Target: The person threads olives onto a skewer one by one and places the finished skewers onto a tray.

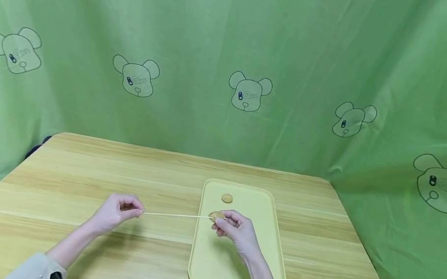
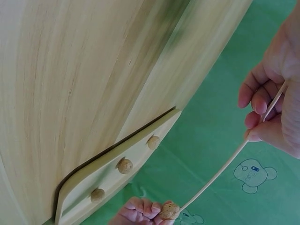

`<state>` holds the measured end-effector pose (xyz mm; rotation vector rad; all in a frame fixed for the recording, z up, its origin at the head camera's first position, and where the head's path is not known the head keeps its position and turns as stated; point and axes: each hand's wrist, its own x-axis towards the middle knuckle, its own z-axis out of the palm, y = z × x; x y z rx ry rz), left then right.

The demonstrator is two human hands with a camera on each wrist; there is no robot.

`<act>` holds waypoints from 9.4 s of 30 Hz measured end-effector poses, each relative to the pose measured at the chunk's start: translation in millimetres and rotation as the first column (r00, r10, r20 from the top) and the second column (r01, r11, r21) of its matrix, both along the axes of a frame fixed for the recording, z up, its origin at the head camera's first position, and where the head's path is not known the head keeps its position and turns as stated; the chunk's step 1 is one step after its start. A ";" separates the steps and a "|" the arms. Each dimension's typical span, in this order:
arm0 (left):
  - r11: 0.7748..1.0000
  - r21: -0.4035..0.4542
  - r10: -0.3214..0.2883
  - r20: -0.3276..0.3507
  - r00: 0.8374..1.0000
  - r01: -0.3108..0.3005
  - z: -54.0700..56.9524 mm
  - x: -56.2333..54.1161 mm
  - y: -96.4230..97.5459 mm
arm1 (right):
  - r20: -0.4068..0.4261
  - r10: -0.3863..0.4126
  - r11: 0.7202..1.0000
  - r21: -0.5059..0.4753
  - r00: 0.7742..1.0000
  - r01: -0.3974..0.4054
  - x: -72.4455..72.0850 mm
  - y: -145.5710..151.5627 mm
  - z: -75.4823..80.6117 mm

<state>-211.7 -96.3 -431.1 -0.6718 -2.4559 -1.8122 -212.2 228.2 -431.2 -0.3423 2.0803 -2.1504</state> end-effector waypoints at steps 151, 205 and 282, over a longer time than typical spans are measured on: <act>0.972 0.236 0.009 0.006 1.000 -0.010 -4.8 0.6 19.7 | 0.059 -0.037 0.956 -0.287 0.998 0.053 3.4 -72.2 -10.6; 0.985 0.171 0.000 0.101 0.995 -0.018 -7.8 -3.0 21.6 | 0.091 0.015 0.969 -0.246 0.996 0.007 3.9 -90.0 -13.6; 0.990 0.129 -0.073 0.076 0.994 0.063 -3.1 2.3 0.0 | -0.069 -0.149 0.885 0.435 0.986 0.164 16.9 87.9 -15.4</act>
